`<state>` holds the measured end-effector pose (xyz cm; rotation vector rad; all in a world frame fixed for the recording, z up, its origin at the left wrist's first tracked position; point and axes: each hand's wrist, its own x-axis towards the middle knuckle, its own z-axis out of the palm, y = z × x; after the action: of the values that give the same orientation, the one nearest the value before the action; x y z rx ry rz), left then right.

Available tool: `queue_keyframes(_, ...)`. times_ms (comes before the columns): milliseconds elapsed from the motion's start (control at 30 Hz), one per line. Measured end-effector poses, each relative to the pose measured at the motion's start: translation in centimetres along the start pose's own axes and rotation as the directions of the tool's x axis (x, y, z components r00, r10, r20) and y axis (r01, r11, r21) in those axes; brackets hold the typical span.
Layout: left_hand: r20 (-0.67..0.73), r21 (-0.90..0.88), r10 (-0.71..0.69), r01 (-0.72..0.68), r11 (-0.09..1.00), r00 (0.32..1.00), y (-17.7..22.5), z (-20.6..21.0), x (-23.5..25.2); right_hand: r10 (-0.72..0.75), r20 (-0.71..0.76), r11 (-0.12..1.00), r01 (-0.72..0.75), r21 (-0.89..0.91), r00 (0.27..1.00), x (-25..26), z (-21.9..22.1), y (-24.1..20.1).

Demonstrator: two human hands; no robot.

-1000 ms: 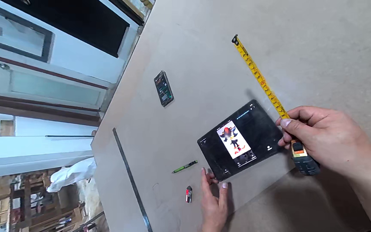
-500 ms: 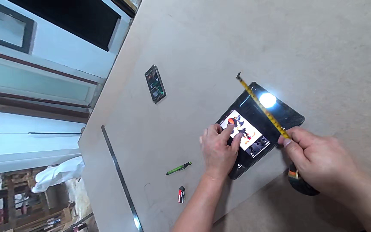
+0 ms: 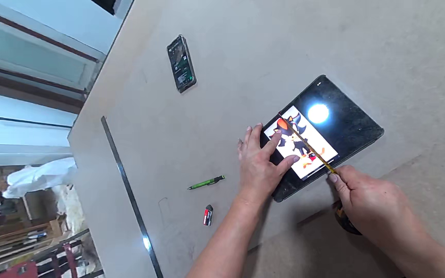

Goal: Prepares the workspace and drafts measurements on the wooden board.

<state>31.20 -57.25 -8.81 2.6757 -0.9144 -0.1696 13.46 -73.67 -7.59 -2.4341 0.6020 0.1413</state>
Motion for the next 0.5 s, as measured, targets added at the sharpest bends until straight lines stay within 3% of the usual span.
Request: queue_keyframes(500, 0.016, -0.064, 0.032, -0.031, 0.997, 0.999, -0.6, 0.0, 0.1, -0.018, -0.059, 0.999, 0.015, -0.048, 0.998, 0.2, 1.3, -0.5)
